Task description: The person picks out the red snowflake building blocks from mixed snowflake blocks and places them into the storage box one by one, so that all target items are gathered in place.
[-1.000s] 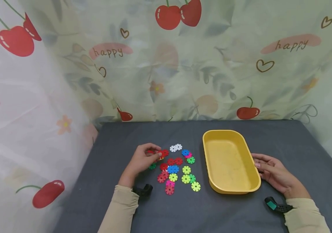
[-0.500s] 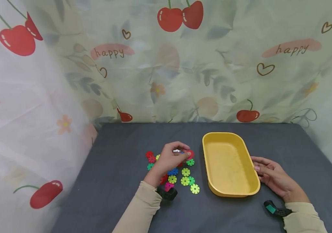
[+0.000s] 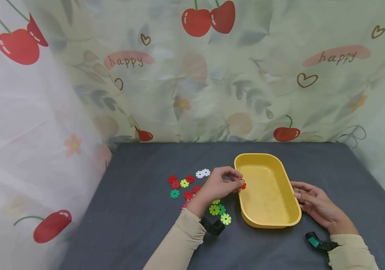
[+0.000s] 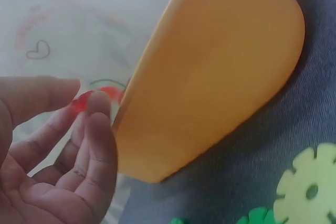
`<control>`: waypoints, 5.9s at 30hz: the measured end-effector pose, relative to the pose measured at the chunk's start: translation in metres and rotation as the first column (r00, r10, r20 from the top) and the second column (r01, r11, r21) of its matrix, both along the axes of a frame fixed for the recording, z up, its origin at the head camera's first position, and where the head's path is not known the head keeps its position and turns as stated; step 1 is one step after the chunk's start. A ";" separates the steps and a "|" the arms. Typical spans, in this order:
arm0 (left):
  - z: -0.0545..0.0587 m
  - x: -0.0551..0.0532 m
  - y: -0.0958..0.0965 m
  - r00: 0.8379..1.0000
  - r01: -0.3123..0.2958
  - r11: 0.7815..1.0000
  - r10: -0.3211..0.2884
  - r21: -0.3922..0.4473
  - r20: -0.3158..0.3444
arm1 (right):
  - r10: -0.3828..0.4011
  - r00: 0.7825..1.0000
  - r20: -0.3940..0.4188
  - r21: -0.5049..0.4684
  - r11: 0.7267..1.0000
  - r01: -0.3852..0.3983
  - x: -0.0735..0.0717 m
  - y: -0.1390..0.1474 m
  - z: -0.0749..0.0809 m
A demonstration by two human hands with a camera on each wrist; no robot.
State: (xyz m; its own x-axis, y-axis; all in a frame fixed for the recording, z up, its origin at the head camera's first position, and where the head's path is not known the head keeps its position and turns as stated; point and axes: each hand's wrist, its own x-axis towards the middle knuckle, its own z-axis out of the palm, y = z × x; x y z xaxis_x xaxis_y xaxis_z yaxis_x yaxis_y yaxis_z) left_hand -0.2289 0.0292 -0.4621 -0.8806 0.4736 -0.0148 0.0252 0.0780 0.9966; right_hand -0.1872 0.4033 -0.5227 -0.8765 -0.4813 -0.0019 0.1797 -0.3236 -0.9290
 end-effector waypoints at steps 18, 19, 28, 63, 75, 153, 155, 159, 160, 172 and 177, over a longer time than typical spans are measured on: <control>-0.004 0.002 -0.025 0.999 -0.038 0.999 0.037 -0.003 -0.007 | -0.029 0.999 0.018 0.013 0.999 0.029 0.002 -0.001 0.001; -0.004 0.002 -0.029 0.999 -0.044 0.999 0.044 -0.009 -0.012 | -0.028 0.999 0.019 0.012 1.000 0.028 0.002 -0.001 0.001; -0.009 -0.007 -0.076 0.988 -0.153 0.987 0.151 -0.043 -0.034 | -0.046 0.999 0.008 0.038 0.998 0.045 0.001 0.000 0.001; -0.041 -0.019 -0.177 0.852 -0.523 0.784 0.493 -0.335 -0.176 | -0.055 0.998 0.025 0.054 0.997 0.053 0.001 -0.002 -0.001; -0.047 -0.022 -0.173 0.858 -0.513 0.741 0.456 -0.434 -0.236 | -0.075 0.996 0.038 0.078 0.994 0.072 0.001 -0.002 0.000; 0.008 0.015 -0.010 0.997 0.059 0.997 -0.061 -0.044 -0.038 | -0.049 0.999 0.022 0.031 0.998 0.049 0.001 -0.001 0.003; 0.007 0.016 -0.006 0.996 0.077 0.996 -0.078 -0.037 -0.034 | -0.052 0.998 0.021 0.028 0.998 0.052 0.001 -0.001 0.002; 0.007 0.017 -0.003 0.995 0.092 0.995 -0.093 -0.037 -0.026 | -0.060 0.998 0.028 0.037 0.998 0.059 0.001 -0.002 0.003; 0.006 0.017 -0.003 0.995 0.092 0.995 -0.093 -0.037 -0.027 | -0.061 0.998 0.030 0.042 0.997 0.060 0.001 -0.002 0.003; 0.007 0.017 -0.009 0.996 0.072 0.996 -0.074 -0.049 -0.041 | -0.074 0.997 0.022 0.041 0.996 0.073 0.003 -0.001 0.003; 0.009 0.014 -0.027 0.999 0.029 0.998 -0.031 -0.058 -0.031 | -0.079 0.997 0.026 0.048 0.996 0.077 0.003 -0.001 0.003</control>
State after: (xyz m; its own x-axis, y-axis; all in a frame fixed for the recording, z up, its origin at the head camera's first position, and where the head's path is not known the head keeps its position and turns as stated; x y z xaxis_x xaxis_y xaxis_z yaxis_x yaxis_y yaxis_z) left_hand -0.2150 0.0023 -0.4531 -0.8666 0.4987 -0.0149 0.0603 0.1343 0.9891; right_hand -0.1840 0.4028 -0.5198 -0.9107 -0.4103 -0.0477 0.1814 -0.2936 -0.9386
